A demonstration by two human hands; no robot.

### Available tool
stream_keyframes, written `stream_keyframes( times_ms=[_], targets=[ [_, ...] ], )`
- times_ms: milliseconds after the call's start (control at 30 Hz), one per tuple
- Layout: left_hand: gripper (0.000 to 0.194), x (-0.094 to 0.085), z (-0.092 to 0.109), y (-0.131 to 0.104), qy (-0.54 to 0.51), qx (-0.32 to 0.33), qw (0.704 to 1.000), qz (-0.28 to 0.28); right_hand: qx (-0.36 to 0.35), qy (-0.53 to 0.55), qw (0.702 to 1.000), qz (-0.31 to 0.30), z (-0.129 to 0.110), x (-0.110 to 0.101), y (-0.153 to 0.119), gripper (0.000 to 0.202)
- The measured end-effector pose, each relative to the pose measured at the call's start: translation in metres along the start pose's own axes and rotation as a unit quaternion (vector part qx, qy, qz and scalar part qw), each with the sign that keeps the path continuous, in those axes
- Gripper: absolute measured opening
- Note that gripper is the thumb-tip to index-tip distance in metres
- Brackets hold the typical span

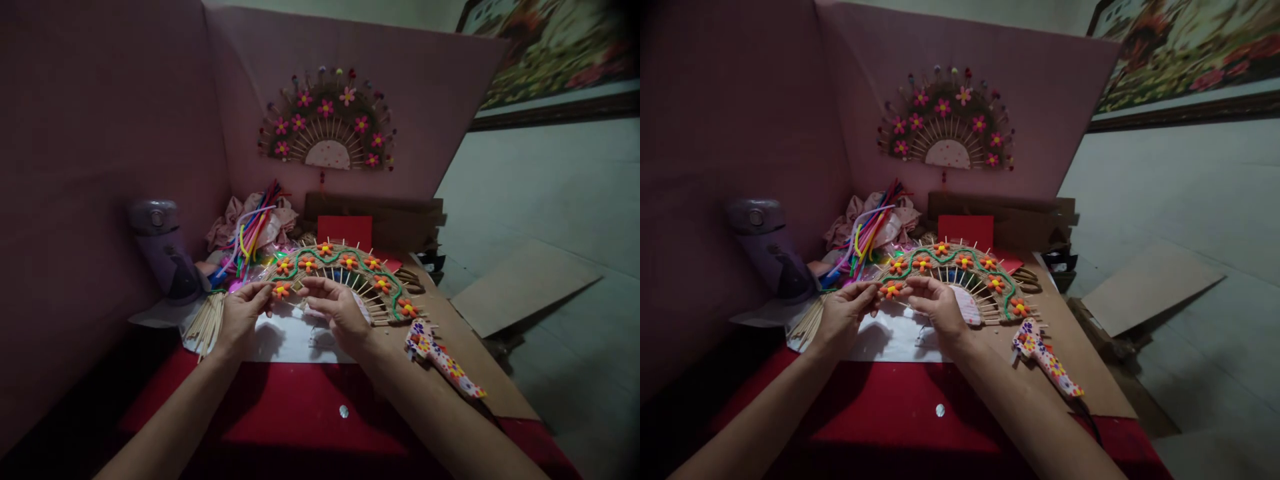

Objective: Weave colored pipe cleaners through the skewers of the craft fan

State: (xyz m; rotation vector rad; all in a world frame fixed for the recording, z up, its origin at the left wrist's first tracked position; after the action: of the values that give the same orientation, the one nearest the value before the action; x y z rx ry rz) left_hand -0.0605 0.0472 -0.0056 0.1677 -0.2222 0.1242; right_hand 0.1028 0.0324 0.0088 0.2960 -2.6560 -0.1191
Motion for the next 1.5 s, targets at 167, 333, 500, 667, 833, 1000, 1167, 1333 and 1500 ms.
stream_keyframes(
  times_ms=[167, 333, 500, 667, 833, 1000, 1167, 1333, 1500],
  targets=[
    [0.011, 0.048, 0.028, -0.006, 0.068, 0.063, 0.993, -0.069, 0.029, 0.115, 0.993, 0.027, -0.001, -0.021, -0.013, 0.027],
    [0.008, 0.082, 0.051, -0.012, 0.209, 0.274, 0.936, -0.077, 0.0, 0.147, 0.988, 0.044, -0.009, -0.027, -0.016, 0.03],
    [0.008, 0.083, 0.039, -0.018, 0.284, 0.367, 0.884, -0.064, -0.012, 0.148, 0.988, 0.043, -0.007, -0.025, -0.016, 0.033],
    [0.006, 0.075, 0.027, -0.02, 0.297, 0.362, 0.88, -0.081, -0.012, 0.075, 0.996, 0.046, 0.002, -0.029, -0.017, 0.036],
    [0.006, 0.071, 0.018, -0.015, 0.247, 0.266, 0.926, -0.107, -0.029, 0.035, 0.998, 0.036, 0.006, -0.032, -0.017, 0.034],
    [0.009, 0.068, 0.014, -0.011, 0.217, 0.21, 0.946, -0.116, -0.041, 0.036, 0.998, 0.026, 0.006, -0.03, -0.018, 0.035],
    [0.012, 0.068, 0.016, -0.013, 0.222, 0.21, 0.945, -0.118, -0.043, 0.048, 0.998, 0.027, 0.006, -0.029, -0.018, 0.033],
    [0.012, 0.067, 0.015, -0.012, 0.251, 0.209, 0.939, -0.106, -0.036, 0.034, 0.998, 0.028, 0.009, -0.03, -0.018, 0.034],
    [0.014, 0.064, 0.005, -0.006, 0.239, 0.163, 0.951, -0.107, -0.033, 0.028, 0.999, 0.022, 0.01, -0.031, -0.017, 0.034]
  ],
)
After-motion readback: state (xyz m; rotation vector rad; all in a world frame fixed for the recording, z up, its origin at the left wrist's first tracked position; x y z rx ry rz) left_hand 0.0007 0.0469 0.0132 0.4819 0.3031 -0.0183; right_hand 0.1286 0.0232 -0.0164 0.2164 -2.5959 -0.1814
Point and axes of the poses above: each hand's wrist, its own y-axis towards the middle knuckle, its own x-axis out of the palm, z = x × y, the point moved 6 cm from there along y, towards the middle knuckle, and after that the axes turned 8 degrees about y, right-handed, at the moved point
